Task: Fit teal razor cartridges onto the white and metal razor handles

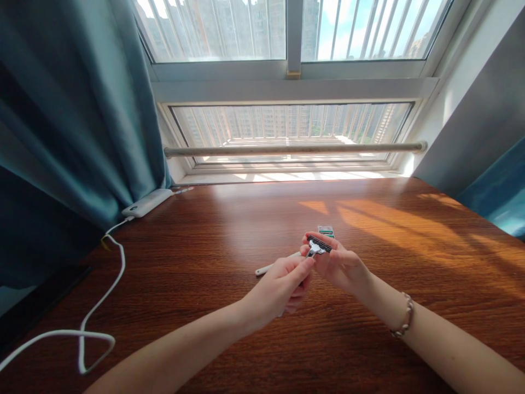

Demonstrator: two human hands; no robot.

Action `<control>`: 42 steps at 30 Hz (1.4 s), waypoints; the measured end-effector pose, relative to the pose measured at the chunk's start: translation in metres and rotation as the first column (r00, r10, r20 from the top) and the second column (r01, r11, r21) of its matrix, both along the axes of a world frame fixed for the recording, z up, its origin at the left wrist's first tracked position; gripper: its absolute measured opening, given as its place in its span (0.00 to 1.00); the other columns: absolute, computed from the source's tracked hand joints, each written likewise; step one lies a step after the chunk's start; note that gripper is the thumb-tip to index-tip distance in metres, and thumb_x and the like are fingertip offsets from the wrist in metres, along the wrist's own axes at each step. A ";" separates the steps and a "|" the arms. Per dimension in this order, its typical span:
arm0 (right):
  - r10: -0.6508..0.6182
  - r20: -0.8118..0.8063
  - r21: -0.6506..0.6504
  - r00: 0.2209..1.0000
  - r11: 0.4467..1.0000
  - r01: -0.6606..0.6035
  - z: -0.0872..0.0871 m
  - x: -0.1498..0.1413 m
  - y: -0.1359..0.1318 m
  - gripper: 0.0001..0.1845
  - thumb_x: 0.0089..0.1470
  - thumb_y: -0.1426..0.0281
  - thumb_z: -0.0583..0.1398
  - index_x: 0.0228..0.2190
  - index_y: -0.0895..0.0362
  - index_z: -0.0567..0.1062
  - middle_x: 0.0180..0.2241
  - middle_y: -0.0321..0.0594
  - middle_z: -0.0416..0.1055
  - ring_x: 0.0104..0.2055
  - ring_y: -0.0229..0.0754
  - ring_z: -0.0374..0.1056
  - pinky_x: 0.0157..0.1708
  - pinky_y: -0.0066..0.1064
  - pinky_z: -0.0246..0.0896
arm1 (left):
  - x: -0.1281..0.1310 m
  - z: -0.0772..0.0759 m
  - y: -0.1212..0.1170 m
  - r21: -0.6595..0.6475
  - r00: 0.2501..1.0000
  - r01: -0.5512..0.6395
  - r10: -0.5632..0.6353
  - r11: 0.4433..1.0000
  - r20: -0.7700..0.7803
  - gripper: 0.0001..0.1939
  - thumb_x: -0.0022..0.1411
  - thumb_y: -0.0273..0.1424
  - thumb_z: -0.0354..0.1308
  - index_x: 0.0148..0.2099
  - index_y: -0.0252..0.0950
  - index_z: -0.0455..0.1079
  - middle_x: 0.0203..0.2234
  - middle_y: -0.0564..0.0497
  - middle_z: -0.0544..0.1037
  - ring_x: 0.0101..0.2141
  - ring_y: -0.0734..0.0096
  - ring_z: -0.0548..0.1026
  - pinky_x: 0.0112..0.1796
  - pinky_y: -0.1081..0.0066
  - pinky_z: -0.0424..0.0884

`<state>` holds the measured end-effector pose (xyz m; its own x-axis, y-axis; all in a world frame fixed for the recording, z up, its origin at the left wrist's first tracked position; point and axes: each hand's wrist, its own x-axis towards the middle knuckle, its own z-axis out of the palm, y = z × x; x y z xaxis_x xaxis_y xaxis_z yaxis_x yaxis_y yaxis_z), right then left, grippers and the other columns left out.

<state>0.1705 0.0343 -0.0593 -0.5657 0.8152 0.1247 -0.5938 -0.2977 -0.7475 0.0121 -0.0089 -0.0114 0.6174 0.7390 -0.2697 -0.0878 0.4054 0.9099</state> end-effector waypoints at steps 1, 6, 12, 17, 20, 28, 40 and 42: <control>0.001 -0.001 -0.001 1.000 1.000 -0.001 0.000 0.000 0.000 0.22 0.38 0.66 0.64 0.40 0.51 0.73 0.43 0.38 0.68 0.41 0.39 0.63 0.42 0.31 0.57 | 0.000 0.000 0.000 0.000 1.000 -0.002 0.002 1.000 -0.003 0.22 0.55 0.49 0.49 0.25 0.36 0.50 0.12 0.62 0.47 0.13 0.85 0.42 0.15 0.77 0.37; 0.006 -0.024 -0.008 1.000 1.000 -0.007 -0.001 -0.001 0.000 0.22 0.38 0.68 0.64 0.40 0.51 0.73 0.43 0.37 0.69 0.40 0.38 0.64 0.42 0.30 0.57 | 0.000 -0.002 0.000 0.002 1.000 -0.017 0.017 1.000 -0.007 0.21 0.56 0.48 0.49 0.25 0.36 0.50 0.12 0.62 0.47 0.13 0.85 0.42 0.14 0.77 0.38; -0.008 0.000 -0.015 1.000 1.000 0.008 -0.002 -0.002 0.000 0.23 0.37 0.68 0.65 0.40 0.50 0.73 0.43 0.37 0.68 0.39 0.38 0.64 0.41 0.30 0.57 | 0.001 -0.003 0.000 -0.031 1.000 -0.019 0.019 0.999 -0.005 0.21 0.55 0.48 0.50 0.25 0.36 0.50 0.12 0.62 0.47 0.13 0.85 0.42 0.15 0.77 0.37; -0.006 -0.001 -0.016 1.000 1.000 0.006 -0.005 -0.003 0.001 0.23 0.37 0.68 0.65 0.40 0.50 0.73 0.44 0.37 0.68 0.39 0.39 0.64 0.40 0.30 0.58 | 0.001 -0.003 0.001 -0.006 1.000 -0.023 0.023 1.000 -0.012 0.21 0.56 0.48 0.48 0.25 0.36 0.49 0.12 0.62 0.47 0.14 0.85 0.42 0.14 0.78 0.38; -0.002 -0.002 -0.022 1.000 1.000 0.002 -0.007 -0.002 0.002 0.23 0.36 0.68 0.65 0.39 0.50 0.73 0.43 0.37 0.68 0.40 0.39 0.64 0.40 0.30 0.58 | 0.002 -0.003 0.000 -0.004 0.999 -0.034 0.034 0.999 -0.014 0.21 0.56 0.48 0.48 0.25 0.36 0.50 0.12 0.62 0.46 0.13 0.84 0.42 0.14 0.78 0.37; 0.003 -0.021 -0.024 1.000 1.000 -0.004 -0.007 -0.002 0.003 0.22 0.36 0.70 0.65 0.39 0.52 0.74 0.42 0.37 0.69 0.40 0.38 0.64 0.41 0.29 0.58 | 0.004 -0.004 0.001 -0.020 0.999 -0.023 0.023 1.000 -0.024 0.22 0.57 0.48 0.47 0.24 0.37 0.48 0.12 0.63 0.44 0.13 0.84 0.41 0.13 0.78 0.37; 0.008 -0.020 0.023 1.000 1.000 -0.008 -0.005 0.001 0.004 0.22 0.35 0.72 0.65 0.38 0.55 0.75 0.38 0.38 0.71 0.39 0.37 0.64 0.42 0.27 0.58 | 0.004 -0.006 -0.001 -0.037 1.000 0.000 -0.001 0.999 -0.017 0.22 0.56 0.49 0.47 0.24 0.37 0.48 0.12 0.63 0.44 0.12 0.85 0.41 0.13 0.78 0.38; 0.006 -0.011 0.038 1.000 0.999 -0.005 -0.004 0.002 0.005 0.22 0.34 0.72 0.66 0.38 0.56 0.75 0.37 0.38 0.72 0.39 0.37 0.65 0.41 0.26 0.58 | 0.004 -0.006 -0.001 -0.043 1.000 0.017 -0.017 0.999 -0.009 0.22 0.58 0.48 0.45 0.24 0.36 0.48 0.12 0.63 0.44 0.12 0.85 0.41 0.14 0.78 0.37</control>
<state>0.1729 0.0390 -0.0631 -0.5686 0.8066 0.1619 -0.6008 -0.2727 -0.7515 0.0160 -0.0099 -0.0175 0.6270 0.7162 -0.3065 -0.0724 0.4453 0.8924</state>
